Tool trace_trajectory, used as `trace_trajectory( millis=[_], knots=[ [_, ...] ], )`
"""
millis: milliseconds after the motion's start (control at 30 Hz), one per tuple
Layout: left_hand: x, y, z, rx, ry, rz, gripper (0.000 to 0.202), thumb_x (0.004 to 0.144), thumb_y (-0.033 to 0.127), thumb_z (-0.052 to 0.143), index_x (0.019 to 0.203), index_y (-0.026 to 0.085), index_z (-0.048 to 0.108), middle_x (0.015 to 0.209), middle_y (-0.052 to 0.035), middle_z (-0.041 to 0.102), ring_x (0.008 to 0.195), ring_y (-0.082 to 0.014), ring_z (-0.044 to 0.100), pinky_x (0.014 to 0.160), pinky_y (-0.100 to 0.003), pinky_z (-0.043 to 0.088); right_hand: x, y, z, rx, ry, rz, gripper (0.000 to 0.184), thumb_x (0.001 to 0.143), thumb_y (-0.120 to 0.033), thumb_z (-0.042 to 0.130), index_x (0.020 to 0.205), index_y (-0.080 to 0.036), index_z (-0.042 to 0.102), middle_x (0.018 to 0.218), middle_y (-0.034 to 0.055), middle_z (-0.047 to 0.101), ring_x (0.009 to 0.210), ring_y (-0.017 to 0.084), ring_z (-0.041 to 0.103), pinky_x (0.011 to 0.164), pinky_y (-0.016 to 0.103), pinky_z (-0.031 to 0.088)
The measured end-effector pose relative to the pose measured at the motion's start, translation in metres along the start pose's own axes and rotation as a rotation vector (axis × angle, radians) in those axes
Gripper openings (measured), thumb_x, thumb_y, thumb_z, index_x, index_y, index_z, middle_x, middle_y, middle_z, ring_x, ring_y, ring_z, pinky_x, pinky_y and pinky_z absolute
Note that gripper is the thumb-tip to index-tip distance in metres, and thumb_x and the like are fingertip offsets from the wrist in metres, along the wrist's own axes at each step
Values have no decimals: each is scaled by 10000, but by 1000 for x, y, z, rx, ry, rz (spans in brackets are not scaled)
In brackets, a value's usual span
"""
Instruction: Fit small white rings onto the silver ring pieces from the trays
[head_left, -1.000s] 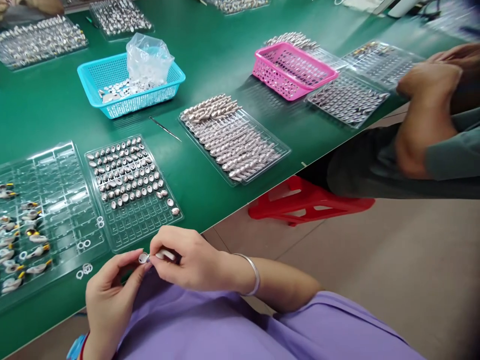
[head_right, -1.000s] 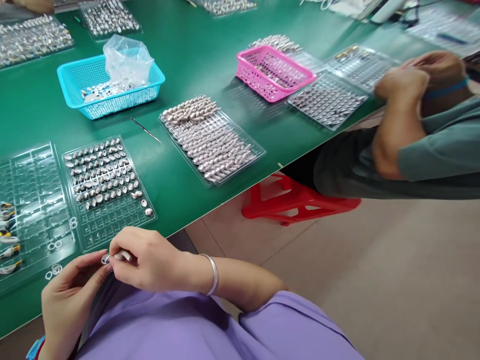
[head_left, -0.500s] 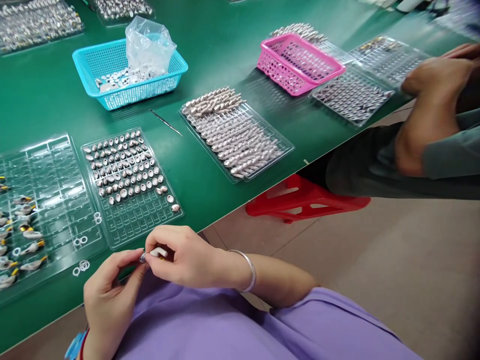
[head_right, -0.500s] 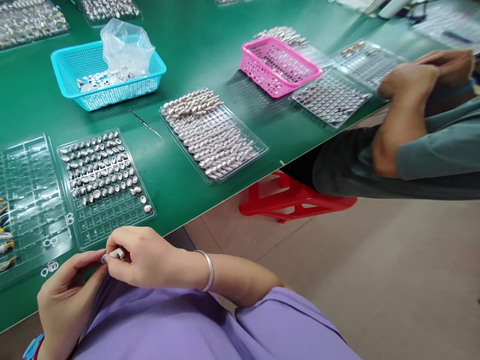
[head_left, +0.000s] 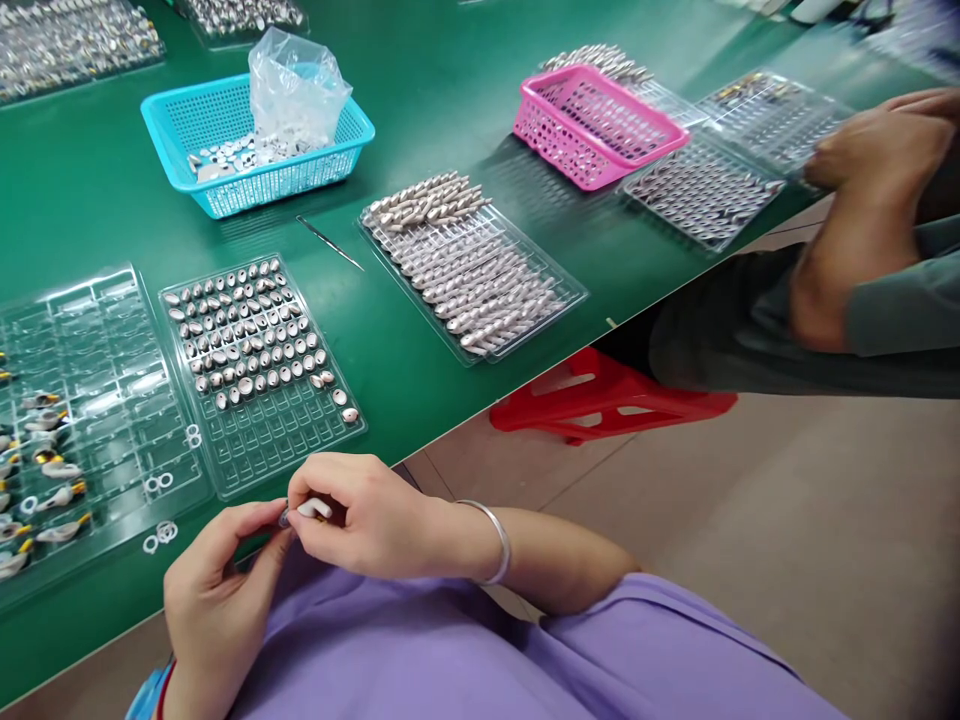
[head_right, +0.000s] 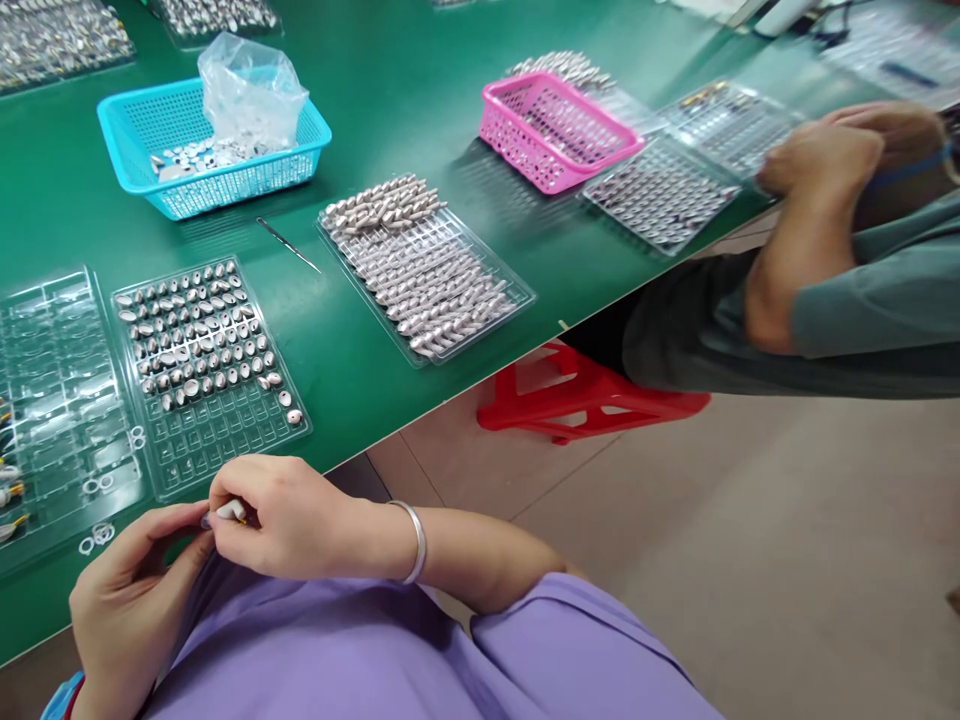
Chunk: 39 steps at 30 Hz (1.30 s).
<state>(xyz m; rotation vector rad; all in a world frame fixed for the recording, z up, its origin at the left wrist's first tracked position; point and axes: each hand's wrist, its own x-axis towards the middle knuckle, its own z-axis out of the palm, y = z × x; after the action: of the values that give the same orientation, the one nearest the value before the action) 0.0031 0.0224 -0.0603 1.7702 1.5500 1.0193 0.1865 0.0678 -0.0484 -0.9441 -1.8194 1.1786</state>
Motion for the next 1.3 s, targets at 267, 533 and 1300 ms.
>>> trace_trajectory(
  millis=[267, 533, 1300],
  knots=[
    [1, 8, -2, 161, 44, 160, 144, 824, 138, 696, 930, 235, 706, 847, -1, 753, 715, -141, 700, 697, -247, 567, 1, -4, -1, 163, -32, 158, 92, 804, -149, 590, 782, -184, 508, 697, -42, 507, 610, 85, 463, 574, 202, 389],
    [5, 8, -6, 71, 15, 172, 172, 788, 102, 711, 875, 250, 725, 831, 11, 750, 689, -135, 695, 657, -228, 568, 4, 7, -1, 607, -206, 449, 122, 790, -224, 662, 806, -155, 563, 616, -66, 519, 538, 57, 456, 518, 175, 376],
    [38, 16, -26, -66, -269, 32, 239, 855, 201, 649, 999, 358, 755, 750, 29, 594, 676, -102, 595, 596, -157, 493, 12, 20, -16, 870, -368, 480, 335, 794, -375, 753, 991, -110, 694, 728, -22, 639, 668, 66, 568, 708, 221, 441]
  ],
)
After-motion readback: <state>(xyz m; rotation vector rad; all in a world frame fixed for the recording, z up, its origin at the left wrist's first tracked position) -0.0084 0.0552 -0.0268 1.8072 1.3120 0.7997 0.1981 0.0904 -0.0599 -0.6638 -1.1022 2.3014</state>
